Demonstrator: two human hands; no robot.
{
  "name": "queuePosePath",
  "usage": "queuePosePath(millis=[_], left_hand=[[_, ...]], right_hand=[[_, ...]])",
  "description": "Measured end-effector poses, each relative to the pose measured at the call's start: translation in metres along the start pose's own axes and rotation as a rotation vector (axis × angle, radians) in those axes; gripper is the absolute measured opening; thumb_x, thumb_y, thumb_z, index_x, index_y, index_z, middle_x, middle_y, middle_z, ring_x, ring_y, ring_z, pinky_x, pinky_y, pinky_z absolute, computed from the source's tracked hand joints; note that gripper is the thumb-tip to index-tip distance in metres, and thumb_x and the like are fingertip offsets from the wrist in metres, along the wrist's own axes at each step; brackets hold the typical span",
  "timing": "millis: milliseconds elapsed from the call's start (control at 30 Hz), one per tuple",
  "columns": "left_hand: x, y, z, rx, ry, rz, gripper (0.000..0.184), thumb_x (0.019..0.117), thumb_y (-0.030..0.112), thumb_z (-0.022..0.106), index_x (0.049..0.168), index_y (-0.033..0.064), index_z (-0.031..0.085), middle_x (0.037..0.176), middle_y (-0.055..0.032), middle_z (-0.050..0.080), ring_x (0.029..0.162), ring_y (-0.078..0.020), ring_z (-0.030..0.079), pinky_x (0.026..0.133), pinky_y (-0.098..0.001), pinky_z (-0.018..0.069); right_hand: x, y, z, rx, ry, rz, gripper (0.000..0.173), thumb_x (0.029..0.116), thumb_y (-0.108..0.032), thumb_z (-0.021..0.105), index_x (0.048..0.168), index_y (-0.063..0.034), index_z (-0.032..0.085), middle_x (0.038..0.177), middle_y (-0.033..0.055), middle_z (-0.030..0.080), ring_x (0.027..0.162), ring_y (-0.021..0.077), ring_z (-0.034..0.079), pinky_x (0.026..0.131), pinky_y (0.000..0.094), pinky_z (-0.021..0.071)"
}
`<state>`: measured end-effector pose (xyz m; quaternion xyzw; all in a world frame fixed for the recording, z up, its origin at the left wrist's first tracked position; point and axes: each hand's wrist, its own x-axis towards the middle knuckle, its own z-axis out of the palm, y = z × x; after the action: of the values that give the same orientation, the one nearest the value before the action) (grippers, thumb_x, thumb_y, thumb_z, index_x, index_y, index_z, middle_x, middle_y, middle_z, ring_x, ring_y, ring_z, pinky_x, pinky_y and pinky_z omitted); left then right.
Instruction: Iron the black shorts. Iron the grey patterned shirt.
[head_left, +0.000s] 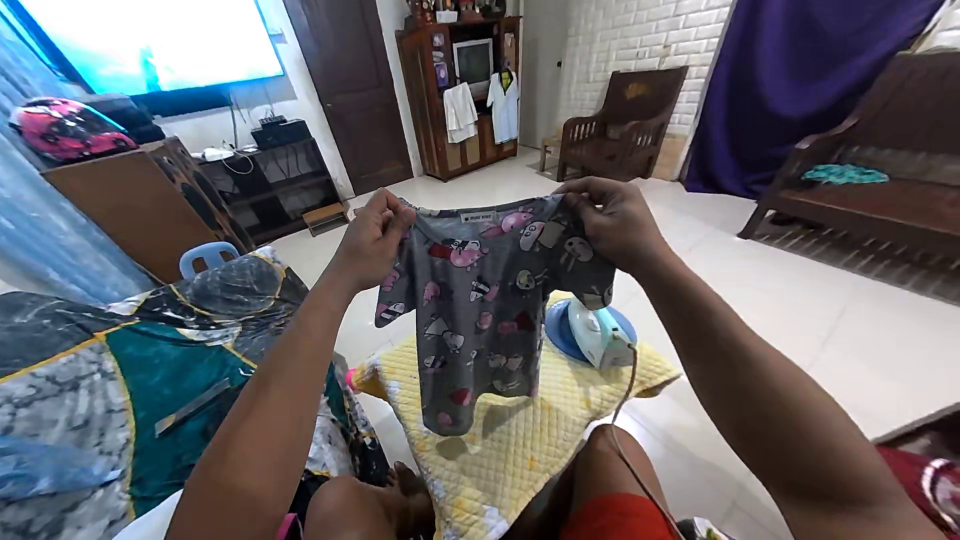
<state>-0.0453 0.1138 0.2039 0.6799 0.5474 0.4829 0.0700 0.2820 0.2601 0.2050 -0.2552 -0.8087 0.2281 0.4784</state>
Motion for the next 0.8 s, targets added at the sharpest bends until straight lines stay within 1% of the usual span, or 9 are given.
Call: queuePosePath(millis=[100,233,267,367,433,533,633,733,800], left_hand=[[-0.001,-0.004,0.001,-0.008,-0.048,0.045,0.018,0.1087,0.029,0.051,0.109,0.0104,0.051,0.084,-0.0012,0.057,0.073,-0.0084,0.058,0.068,-0.0274,0.0519],[-0.005,-0.006,-0.002,-0.026,-0.11,0.031,0.021,0.1059,0.031,0.057,0.104,0.0105,0.055,0.082,-0.0008,0.057,0.071,-0.0092,0.057,0.065,-0.0278,0.0498],[-0.008,-0.006,-0.002,-0.033,-0.113,0.007,0.026,0.1064,0.036,0.054,0.102,0.0111,0.056,0.08,-0.0015,0.058,0.069,-0.0101,0.056,0.062,-0.0286,0.0488],[-0.013,-0.008,-0.009,-0.129,-0.147,-0.12,0.045,0.1094,0.049,0.028,0.101,0.0191,0.061,0.089,0.0045,0.061,0.082,-0.0043,0.059,0.073,-0.0277,0.0516],[-0.014,-0.013,-0.014,-0.19,-0.146,-0.204,0.042,0.1074,0.037,0.024,0.102,0.0192,0.063,0.089,0.0047,0.062,0.078,-0.0042,0.06,0.068,-0.0264,0.0513],[-0.015,-0.017,-0.022,-0.209,-0.215,-0.321,0.026,0.0984,0.018,0.041,0.107,0.0117,0.065,0.085,-0.0019,0.066,0.069,-0.0094,0.062,0.058,-0.0285,0.0506],[-0.019,-0.017,-0.027,-0.218,-0.369,-0.313,0.023,0.1016,0.004,0.047,0.117,0.0045,0.063,0.088,-0.0069,0.067,0.071,-0.0122,0.063,0.062,-0.0283,0.0533],[-0.027,-0.01,-0.031,-0.068,-0.462,-0.301,0.026,0.1001,0.002,0.06,0.125,0.0054,0.065,0.093,-0.0108,0.068,0.074,-0.0178,0.065,0.066,-0.0322,0.056],[-0.035,-0.006,-0.033,0.091,-0.504,-0.296,0.033,0.0968,0.005,0.068,0.13,0.0076,0.066,0.094,-0.0103,0.07,0.077,-0.0187,0.067,0.071,-0.0351,0.0572]], right_hand=[[0.001,0.003,0.003,0.011,-0.001,0.016,0.02,0.1075,-0.013,0.055,0.115,-0.0104,0.073,0.095,0.0036,0.075,0.078,0.0067,0.069,0.075,0.0273,0.0595],[0.003,0.0,0.004,-0.022,0.007,-0.012,0.019,0.107,-0.013,0.055,0.114,-0.0105,0.073,0.096,0.0025,0.075,0.078,0.0051,0.068,0.076,0.0269,0.0584],[0.003,-0.002,0.004,-0.027,0.002,-0.018,0.019,0.1069,-0.013,0.056,0.114,-0.0103,0.074,0.096,0.0023,0.075,0.078,0.0045,0.068,0.076,0.0263,0.0581],[0.004,-0.003,0.001,-0.044,-0.032,-0.051,0.017,0.1057,-0.016,0.059,0.11,-0.0112,0.075,0.092,-0.0001,0.074,0.072,0.0023,0.066,0.07,0.0228,0.0574],[0.005,-0.001,-0.002,-0.035,-0.051,-0.057,0.012,0.1023,-0.019,0.066,0.105,-0.0103,0.074,0.078,-0.0008,0.07,0.062,0.0034,0.062,0.06,0.0224,0.0553],[0.007,0.003,-0.009,0.025,-0.132,-0.074,0.013,0.0947,-0.019,0.073,0.101,-0.0082,0.07,0.068,-0.0009,0.061,0.054,0.0064,0.055,0.051,0.0241,0.049],[0.007,0.004,-0.019,0.061,-0.337,-0.092,0.031,0.0842,-0.024,0.082,0.107,-0.0061,0.069,0.074,0.003,0.064,0.059,0.0115,0.061,0.054,0.0281,0.0551],[0.004,0.001,-0.028,-0.01,-0.568,-0.047,0.037,0.0777,-0.015,0.087,0.11,-0.0062,0.07,0.083,0.0076,0.07,0.068,0.018,0.069,0.062,0.0352,0.0615],[-0.002,-0.002,-0.031,-0.125,-0.608,-0.025,0.026,0.0801,-0.006,0.084,0.103,-0.0071,0.071,0.082,0.0062,0.072,0.069,0.0172,0.07,0.064,0.0376,0.0607]])
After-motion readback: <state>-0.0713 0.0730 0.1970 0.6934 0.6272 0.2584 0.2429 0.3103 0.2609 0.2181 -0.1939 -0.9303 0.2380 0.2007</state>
